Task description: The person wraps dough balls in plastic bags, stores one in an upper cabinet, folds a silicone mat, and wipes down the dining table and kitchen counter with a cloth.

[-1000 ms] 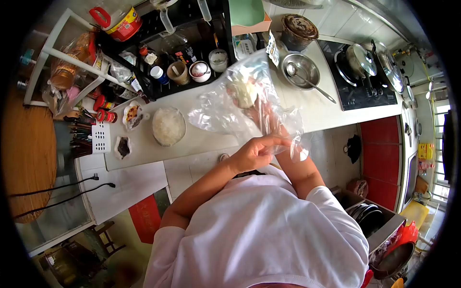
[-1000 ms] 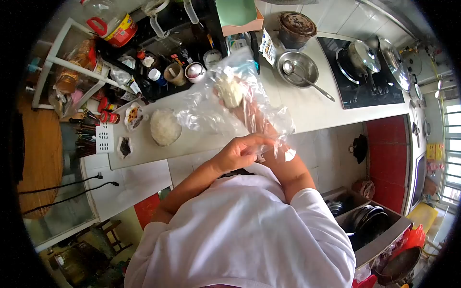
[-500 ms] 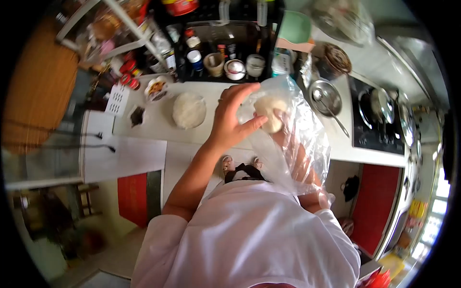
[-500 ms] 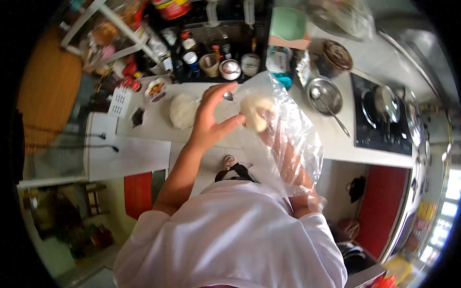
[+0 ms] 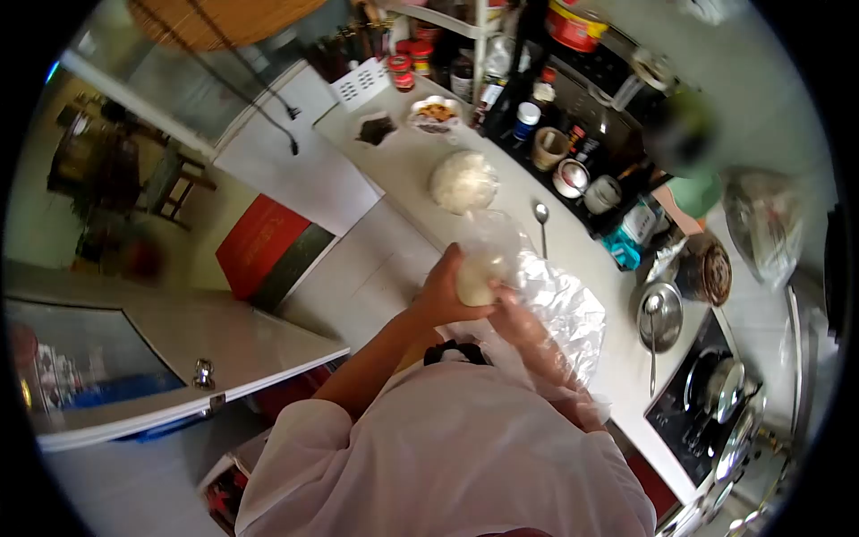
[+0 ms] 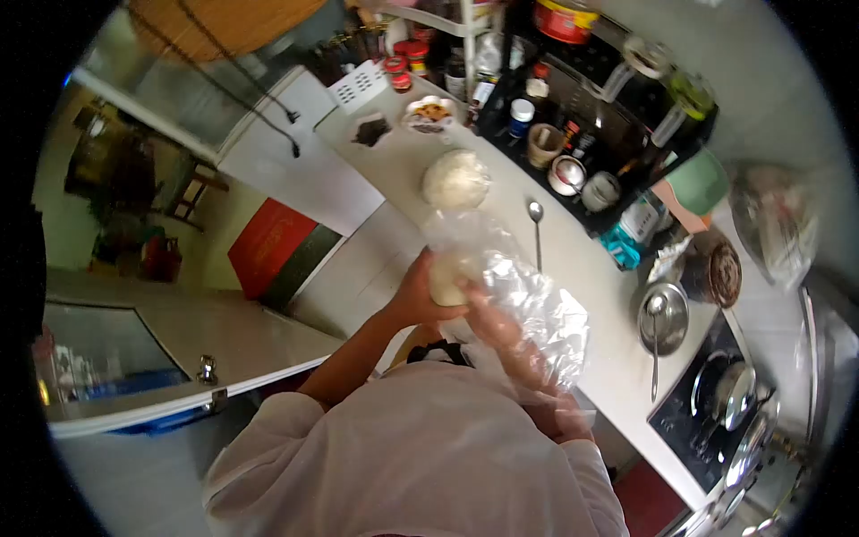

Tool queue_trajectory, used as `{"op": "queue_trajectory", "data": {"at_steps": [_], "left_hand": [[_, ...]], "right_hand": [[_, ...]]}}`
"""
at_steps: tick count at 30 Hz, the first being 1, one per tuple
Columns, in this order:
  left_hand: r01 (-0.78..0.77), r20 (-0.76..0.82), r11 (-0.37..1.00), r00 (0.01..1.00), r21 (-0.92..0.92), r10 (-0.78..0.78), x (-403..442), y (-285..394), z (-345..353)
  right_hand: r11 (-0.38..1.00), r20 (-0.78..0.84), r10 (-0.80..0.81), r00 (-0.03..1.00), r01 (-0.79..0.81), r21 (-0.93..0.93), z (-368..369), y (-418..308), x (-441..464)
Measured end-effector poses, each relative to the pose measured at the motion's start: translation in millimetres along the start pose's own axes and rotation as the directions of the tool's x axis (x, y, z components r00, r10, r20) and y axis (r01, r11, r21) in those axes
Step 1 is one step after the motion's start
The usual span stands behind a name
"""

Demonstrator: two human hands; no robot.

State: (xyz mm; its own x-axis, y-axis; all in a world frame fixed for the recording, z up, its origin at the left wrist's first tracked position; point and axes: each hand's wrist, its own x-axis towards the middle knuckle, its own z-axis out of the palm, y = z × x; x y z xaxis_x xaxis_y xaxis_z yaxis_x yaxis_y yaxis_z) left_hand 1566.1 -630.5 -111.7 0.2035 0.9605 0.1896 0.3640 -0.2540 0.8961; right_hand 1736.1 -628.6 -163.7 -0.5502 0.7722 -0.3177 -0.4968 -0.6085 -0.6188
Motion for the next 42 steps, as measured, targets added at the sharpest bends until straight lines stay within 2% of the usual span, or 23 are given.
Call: {"op": "queue_trajectory", "data": {"at_steps": [1,3,4,5,7,8,9,10,12,14,16,18,19,20,21,23,24,27,33,35,39,40,42], "left_hand": [[0.178,-0.056,0.978,0.981,-0.111,-0.185,-8,-2,-12],[0.138,-0.158,0.973,0.973,-0.186,-0.168,-22,-16,-38],[0.172,-0.245,0.870,0.918,-0.461,-0.312,-29,-31,-49],[0.147,-0.281,0.697,0.842,-0.702,-0.460,-38,-45,-62],[-0.002,-0.415,0.696,0.805,-0.718,-0.425,-44,-63,-100],[-0.133,-0.519,0.688,0.759,-0.713,-0.392,-49,-71,-123],[-0.146,-0.542,0.693,0.742,-0.706,-0.396,-56,-74,-149],[-0.091,-0.625,0.804,0.682,-0.588,-0.380,-65,-73,-176],[-0.029,-0.730,0.894,0.589,-0.447,-0.346,-84,-74,-225],[0.243,-0.797,0.968,0.595,0.058,-0.101,-106,-79,-267],[0.244,-0.807,0.957,0.590,0.157,-0.018,-119,-87,-298],[0.256,-0.803,0.932,0.594,0.255,0.056,-134,-83,-320],[0.230,-0.744,0.908,0.657,0.350,0.121,-134,-74,-329],[0.195,-0.675,0.876,0.716,0.441,0.180,-134,-67,-336],[0.211,-0.691,0.872,0.700,0.442,0.181,-133,-64,-342],[0.162,-0.589,0.911,0.802,0.379,0.103,-130,-59,-352],[0.138,-0.585,0.941,0.807,0.310,0.075,-127,-54,-356],[0.105,-0.591,0.971,0.806,0.215,0.044,-120,-58,-367],[0.111,-0.788,0.966,0.604,0.232,0.120,-112,-100,-401],[0.214,-0.803,0.948,0.592,0.236,0.066,-110,-106,-420],[0.482,-0.868,0.867,0.478,0.130,-0.136,-101,-120,-468],[0.481,-0.873,0.866,0.472,0.138,-0.123,-100,-127,-478],[0.494,-0.913,0.859,0.278,-0.131,-0.299,-100,-148,-499]], "right_hand": [[0.987,0.085,0.034,0.996,-0.020,-0.162,10,6,10],[0.940,0.182,0.092,0.979,-0.025,-0.339,42,2,18],[0.984,0.361,0.027,0.932,0.039,-0.174,73,-15,9],[0.992,0.359,0.020,0.933,0.025,-0.120,52,27,46],[0.997,0.372,0.034,0.928,-0.005,-0.078,73,41,74],[0.850,0.443,0.001,0.896,0.233,-0.473,109,8,60],[0.506,0.529,0.003,0.848,0.455,-0.733,138,-16,54],[0.504,0.545,0.030,0.838,0.458,-0.732,144,-17,58],[0.199,0.673,0.184,0.716,0.643,-0.739,151,-20,70],[0.278,0.678,0.310,0.667,0.618,-0.735,168,-26,82],[0.340,0.669,0.433,0.604,0.579,-0.741,195,-33,100],[0.647,0.645,0.318,0.695,0.339,-0.683,225,-33,122],[0.691,0.610,0.212,0.763,0.324,-0.646,234,-24,139],[0.633,0.657,0.057,0.752,0.481,-0.606,252,-13,161],[0.550,0.697,-0.095,0.710,0.622,-0.558,278,-1,184],[0.541,0.774,-0.040,0.631,0.665,-0.514,311,23,225],[0.672,0.781,0.016,0.624,0.572,-0.470,312,51,249],[0.765,0.801,0.211,0.561,0.415,-0.493,319,108,280],[0.824,0.765,0.340,0.546,0.219,-0.523,332,180,340],[0.766,0.622,0.542,0.566,-0.029,-0.642,345,194,358],[0.617,0.645,0.501,0.577,0.285,-0.734,397,200,403],[0.594,0.554,0.647,0.524,0.110,-0.797,417,190,410],[0.479,0.390,0.831,0.397,-0.154,-0.864,441,190,439]]}}
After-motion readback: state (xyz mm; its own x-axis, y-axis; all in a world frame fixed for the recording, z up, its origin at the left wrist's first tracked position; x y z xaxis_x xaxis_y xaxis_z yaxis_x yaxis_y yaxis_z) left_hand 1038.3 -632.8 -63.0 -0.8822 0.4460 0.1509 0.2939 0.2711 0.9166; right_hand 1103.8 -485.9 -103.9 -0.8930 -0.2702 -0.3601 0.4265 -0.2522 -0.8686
